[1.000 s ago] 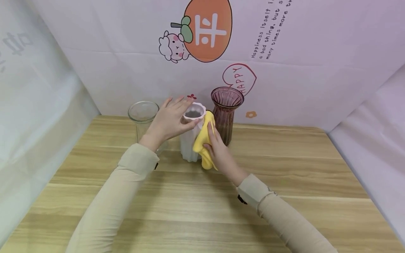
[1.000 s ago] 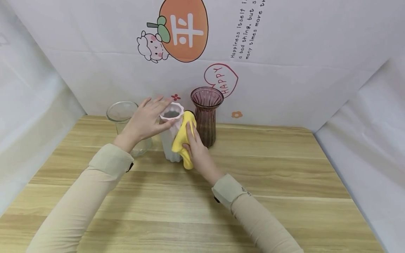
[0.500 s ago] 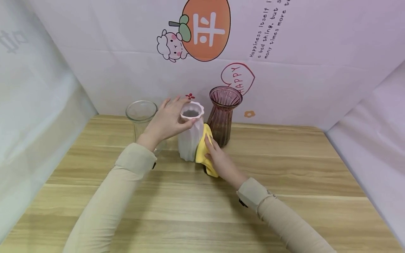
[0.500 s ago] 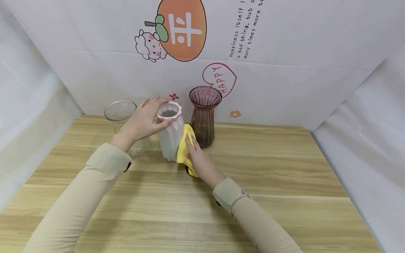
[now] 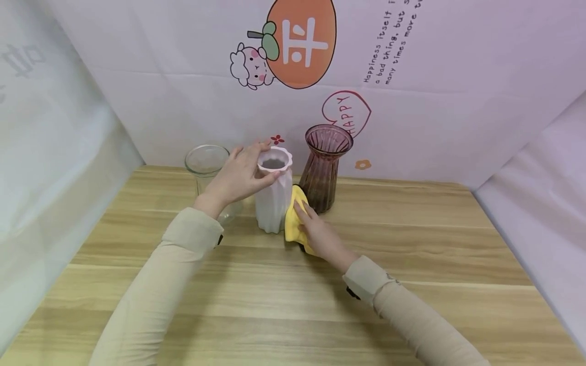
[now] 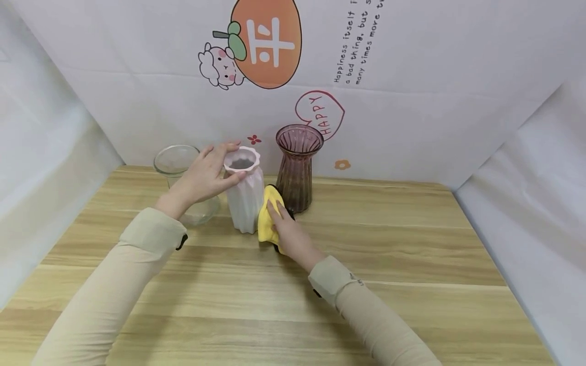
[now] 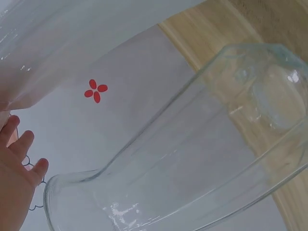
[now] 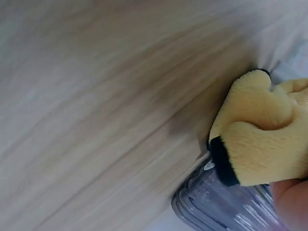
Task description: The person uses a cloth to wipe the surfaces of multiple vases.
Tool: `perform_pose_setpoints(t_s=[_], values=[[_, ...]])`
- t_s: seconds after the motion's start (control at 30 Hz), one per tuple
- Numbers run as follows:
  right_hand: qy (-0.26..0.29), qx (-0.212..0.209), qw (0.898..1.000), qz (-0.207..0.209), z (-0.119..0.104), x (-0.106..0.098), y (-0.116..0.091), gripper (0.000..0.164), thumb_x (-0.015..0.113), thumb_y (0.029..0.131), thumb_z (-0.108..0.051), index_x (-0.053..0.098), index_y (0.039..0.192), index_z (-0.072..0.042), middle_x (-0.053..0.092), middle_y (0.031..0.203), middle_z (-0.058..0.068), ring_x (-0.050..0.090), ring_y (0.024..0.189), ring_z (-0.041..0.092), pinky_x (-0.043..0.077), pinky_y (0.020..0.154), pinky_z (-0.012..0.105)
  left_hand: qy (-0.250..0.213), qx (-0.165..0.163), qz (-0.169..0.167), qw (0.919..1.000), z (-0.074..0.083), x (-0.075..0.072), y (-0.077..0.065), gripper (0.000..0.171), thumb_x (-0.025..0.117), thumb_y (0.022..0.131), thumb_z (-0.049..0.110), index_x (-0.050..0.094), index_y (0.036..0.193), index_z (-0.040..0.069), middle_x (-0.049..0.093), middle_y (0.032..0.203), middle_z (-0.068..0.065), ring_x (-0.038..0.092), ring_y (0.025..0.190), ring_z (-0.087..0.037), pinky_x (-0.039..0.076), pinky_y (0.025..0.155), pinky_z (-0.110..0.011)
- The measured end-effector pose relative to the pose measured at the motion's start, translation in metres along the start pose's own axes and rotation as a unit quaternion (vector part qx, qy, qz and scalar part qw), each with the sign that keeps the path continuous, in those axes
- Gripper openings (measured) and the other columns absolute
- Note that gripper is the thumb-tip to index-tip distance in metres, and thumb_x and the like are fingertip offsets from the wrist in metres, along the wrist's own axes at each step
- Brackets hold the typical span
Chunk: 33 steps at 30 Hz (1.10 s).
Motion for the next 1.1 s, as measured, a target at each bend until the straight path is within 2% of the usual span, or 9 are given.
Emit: perform_pose_setpoints(t_s=[0.1, 0.17, 0.37, 0.53, 0.63, 0.77, 0.9, 1.1], values=[[0.042, -0.005, 0.998, 0.036, -0.001, -0.009, 0.004, 0.056, 0.054, 0.094, -0.002, 0.035, 0.147, -0.002, 0.041, 0.142, 0.032, 0.054, 0.12, 0.045, 0.053, 0.093, 0.046, 0.0, 0.0, 0.003, 1.0, 0.0, 0.001, 0.0, 0.075, 0.047, 0.091, 0.052, 0.031, 0.145, 0.004, 0.033, 0.156, -0.007, 0.037, 0.141, -0.026, 0.016, 0.119, -0.054], [0.067, -0.004, 0.996, 0.053, -0.002, -0.017, 0.008, 0.057, 0.054, 0.094, -0.002, 0.034, 0.147, -0.003, 0.041, 0.143, 0.03, 0.049, 0.126, 0.044, 0.048, 0.101, 0.048, -0.001, -0.002, 0.003, 1.0, 0.0, 0.002, -0.001, 0.076, 0.047, 0.09, 0.053, 0.03, 0.146, 0.004, 0.033, 0.155, -0.008, 0.036, 0.141, -0.026, 0.015, 0.12, -0.054], [0.089, -0.02, 0.99, 0.109, -0.012, -0.043, 0.017, 0.057, 0.055, 0.092, 0.0, 0.035, 0.146, -0.001, 0.043, 0.143, 0.027, 0.045, 0.131, 0.041, 0.042, 0.107, 0.049, -0.017, -0.016, 0.006, 0.9997, -0.003, 0.006, -0.002, 0.078, 0.043, 0.091, 0.06, 0.031, 0.147, 0.008, 0.034, 0.155, -0.008, 0.034, 0.142, -0.029, 0.011, 0.121, -0.052], [0.101, -0.023, 0.984, 0.145, -0.019, -0.058, 0.024, 0.059, 0.053, 0.093, 0.0, 0.032, 0.148, -0.002, 0.039, 0.147, 0.024, 0.045, 0.132, 0.04, 0.042, 0.107, 0.049, -0.017, -0.008, 0.014, 0.9997, -0.002, 0.006, -0.002, 0.082, 0.036, 0.089, 0.066, 0.034, 0.147, 0.008, 0.036, 0.154, -0.008, 0.032, 0.143, -0.029, 0.013, 0.121, -0.052], [0.119, -0.026, 0.982, 0.145, -0.023, -0.064, 0.029, 0.06, 0.05, 0.095, -0.001, 0.026, 0.15, -0.002, 0.033, 0.151, 0.024, 0.04, 0.135, 0.04, 0.039, 0.11, 0.05, -0.009, -0.003, 0.007, 0.9999, 0.0, 0.005, 0.0, 0.078, 0.04, 0.088, 0.061, 0.036, 0.146, 0.009, 0.035, 0.155, -0.008, 0.027, 0.145, -0.033, 0.012, 0.121, -0.054], [0.142, -0.018, 0.984, 0.111, -0.025, -0.062, 0.033, 0.062, 0.046, 0.098, -0.003, 0.018, 0.152, -0.003, 0.024, 0.155, 0.022, 0.031, 0.141, 0.038, 0.032, 0.115, 0.051, 0.025, 0.001, -0.008, 0.9997, 0.002, 0.002, 0.001, 0.074, 0.042, 0.088, 0.057, 0.036, 0.147, 0.012, 0.034, 0.155, -0.008, 0.023, 0.146, -0.035, 0.01, 0.121, -0.054], [0.14, -0.013, 0.986, 0.085, -0.024, -0.054, 0.033, 0.062, 0.045, 0.098, -0.004, 0.013, 0.152, 0.0, 0.025, 0.154, 0.025, 0.034, 0.139, 0.04, 0.035, 0.112, 0.052, 0.054, 0.005, -0.022, 0.9983, 0.004, 0.0, 0.001, 0.073, 0.04, 0.09, 0.056, 0.033, 0.149, 0.013, 0.033, 0.155, -0.007, 0.019, 0.148, -0.034, 0.01, 0.121, -0.054], [0.13, -0.023, 0.987, 0.087, -0.022, -0.043, 0.028, 0.063, 0.047, 0.097, -0.002, 0.015, 0.15, 0.005, 0.029, 0.149, 0.03, 0.04, 0.133, 0.044, 0.039, 0.108, 0.053, 0.049, 0.007, -0.028, 0.9984, 0.007, -0.004, 0.0, 0.07, 0.041, 0.091, 0.05, 0.034, 0.149, 0.012, 0.034, 0.155, -0.01, 0.023, 0.146, -0.036, 0.014, 0.12, -0.055]])
Point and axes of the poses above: each hand's wrist, its own y-axis towards the middle knuckle, its own x-axis out of the palm, z = x × y, the point moved 6 cm from there along y, towards the middle knuckle
